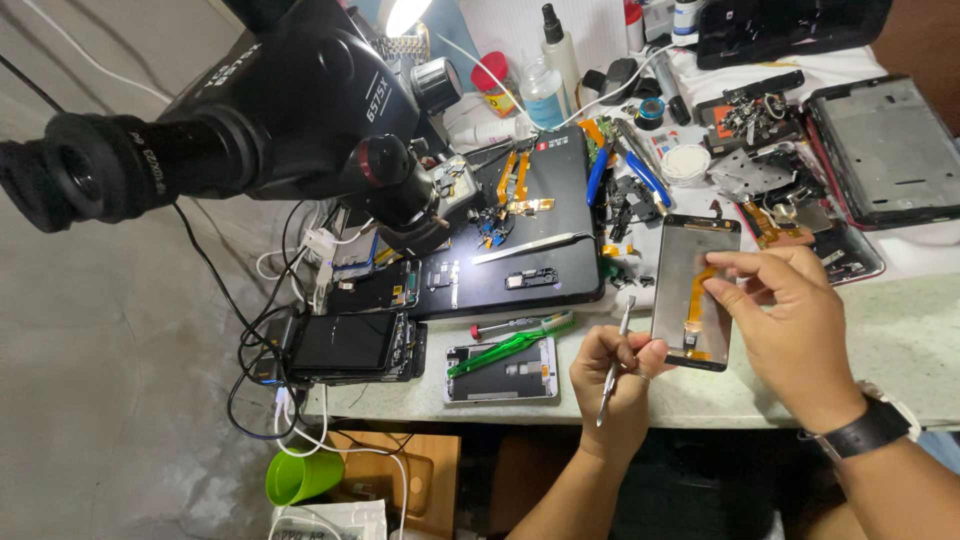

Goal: The person uses a metal spudger to pry and separate the screen assembly from the smartphone frame, then uses a green toothbrush to clean the interior of the phone chassis.

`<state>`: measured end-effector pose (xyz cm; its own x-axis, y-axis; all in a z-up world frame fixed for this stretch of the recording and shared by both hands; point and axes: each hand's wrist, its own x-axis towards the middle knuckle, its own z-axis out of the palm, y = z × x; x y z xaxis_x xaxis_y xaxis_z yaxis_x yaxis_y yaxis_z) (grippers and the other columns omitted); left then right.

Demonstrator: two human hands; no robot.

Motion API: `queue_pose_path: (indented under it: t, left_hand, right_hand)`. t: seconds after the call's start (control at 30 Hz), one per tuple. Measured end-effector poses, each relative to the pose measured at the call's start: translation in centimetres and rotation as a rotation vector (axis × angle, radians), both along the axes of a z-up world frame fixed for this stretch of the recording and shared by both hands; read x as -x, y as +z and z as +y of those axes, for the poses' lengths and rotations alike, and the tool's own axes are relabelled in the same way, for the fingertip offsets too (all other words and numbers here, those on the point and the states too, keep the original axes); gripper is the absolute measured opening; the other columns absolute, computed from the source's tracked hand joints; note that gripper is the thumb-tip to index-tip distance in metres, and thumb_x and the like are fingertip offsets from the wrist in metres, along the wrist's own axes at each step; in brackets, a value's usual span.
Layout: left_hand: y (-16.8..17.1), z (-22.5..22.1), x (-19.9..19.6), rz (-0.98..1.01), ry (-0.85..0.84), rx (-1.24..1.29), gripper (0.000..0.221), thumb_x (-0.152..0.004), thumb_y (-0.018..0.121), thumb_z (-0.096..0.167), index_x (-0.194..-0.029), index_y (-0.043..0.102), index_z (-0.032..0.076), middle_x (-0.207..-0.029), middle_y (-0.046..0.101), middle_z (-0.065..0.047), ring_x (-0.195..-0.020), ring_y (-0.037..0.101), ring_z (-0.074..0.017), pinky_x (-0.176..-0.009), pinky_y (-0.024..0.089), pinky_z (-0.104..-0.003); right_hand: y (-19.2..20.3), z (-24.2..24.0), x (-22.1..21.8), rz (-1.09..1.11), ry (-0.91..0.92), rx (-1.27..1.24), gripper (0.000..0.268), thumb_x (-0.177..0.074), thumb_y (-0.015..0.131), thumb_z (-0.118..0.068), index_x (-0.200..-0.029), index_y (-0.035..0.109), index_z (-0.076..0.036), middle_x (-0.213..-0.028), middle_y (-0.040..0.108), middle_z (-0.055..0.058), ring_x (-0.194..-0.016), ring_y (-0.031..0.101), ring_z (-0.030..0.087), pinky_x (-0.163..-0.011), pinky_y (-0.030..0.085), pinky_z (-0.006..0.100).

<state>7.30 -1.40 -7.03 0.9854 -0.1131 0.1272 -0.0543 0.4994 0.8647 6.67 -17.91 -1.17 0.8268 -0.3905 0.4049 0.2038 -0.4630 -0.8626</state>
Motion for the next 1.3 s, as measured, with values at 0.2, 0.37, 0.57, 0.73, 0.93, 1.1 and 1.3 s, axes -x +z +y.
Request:
queue_pose_path:
  t: [0.2, 0.37, 0.57, 0.73, 0.93, 1.1, 1.3]
  left_hand:
    - [0.1, -0.1, -0.1, -0.01, -0.002, 0.011, 0.026, -0.092, 0.075, 0.0, -0.084, 0.05, 0.005, -0.095, 0.068, -0.008, -0.084, 0.066, -0.01, -0.082, 0.063, -0.029]
    - [0.1, -0.2, -0.1, -0.026, 0.039, -0.058, 0.026, -0.093, 0.075, 0.0, -0.084, 0.051, 0.005, -0.095, 0.067, -0.007, -0.083, 0.064, -0.0078, -0.078, 0.06, -0.026]
    - [0.2, 0.0, 0.1, -0.046, 0.013, -0.058, 0.025, -0.093, 0.074, 0.0, -0.085, 0.051, 0.006, -0.094, 0.069, -0.008, -0.083, 0.065, -0.0092, -0.079, 0.058, -0.024]
    - [-0.1, 0.0, 0.1, -0.065, 0.0, -0.015, 0.027, -0.093, 0.076, -0.001, -0.085, 0.05, 0.006, -0.095, 0.068, -0.007, -0.083, 0.064, -0.0087, -0.081, 0.058, -0.025]
    - [-0.6, 0.1, 0.2, -0.074, 0.012, -0.026, 0.027, -0.092, 0.075, -0.003, -0.084, 0.051, 0.006, -0.093, 0.064, -0.004, -0.083, 0.061, -0.0077, -0.081, 0.057, -0.025]
    - [-0.4, 0.5, 0.7, -0.18, 0.018, -0.085, 0.032, -0.094, 0.075, -0.007, -0.085, 0.049, 0.007, -0.094, 0.059, -0.001, -0.085, 0.057, -0.006, -0.08, 0.053, -0.021]
    - [0.3, 0.6, 0.9, -0.139, -0.049, -0.052, 0.029, -0.093, 0.074, -0.006, -0.083, 0.05, 0.007, -0.094, 0.061, -0.002, -0.085, 0.062, -0.0074, -0.079, 0.057, -0.022]
  right_hand:
    - [-0.1, -0.7, 0.3, -0.011, -0.028, -0.061, 0.01, -0.1, 0.073, -0.01, -0.109, 0.073, -0.004, -0.105, 0.067, 0.004, -0.084, 0.062, 0.011, -0.077, 0.05, 0.024]
    - [-0.4, -1.2, 1.3, -0.033, 0.184, -0.358, 0.01, -0.105, 0.063, -0.006, -0.112, 0.065, 0.001, -0.11, 0.075, 0.009, -0.1, 0.069, 0.01, -0.092, 0.054, 0.023]
    - [0.0, -1.9, 1.4, 0.075, 0.233, -0.571, 0.023, -0.101, 0.061, -0.001, -0.124, 0.062, 0.004, -0.105, 0.074, 0.016, -0.096, 0.07, 0.018, -0.086, 0.056, 0.027]
    - [0.5, -2.1, 1.0, 0.09, 0.238, -0.744, 0.037, -0.097, 0.061, 0.0, -0.134, 0.054, 0.002, -0.103, 0.072, 0.015, -0.101, 0.073, 0.022, -0.087, 0.059, 0.031]
    - [0.4, -2.0, 1.2, 0.051, 0.218, -0.743, 0.033, -0.098, 0.063, 0.002, -0.13, 0.055, 0.003, -0.103, 0.072, 0.017, -0.101, 0.073, 0.023, -0.087, 0.061, 0.034]
    - [0.5, -2.1, 2.0, -0.051, 0.19, -0.68, 0.031, -0.094, 0.066, 0.007, -0.124, 0.059, 0.003, -0.106, 0.073, 0.016, -0.102, 0.073, 0.022, -0.089, 0.061, 0.034]
    - [-0.6, -2.6, 3.1, -0.12, 0.101, -0.497, 0.028, -0.094, 0.071, 0.012, -0.117, 0.058, 0.005, -0.101, 0.071, 0.015, -0.103, 0.07, 0.018, -0.1, 0.059, 0.032]
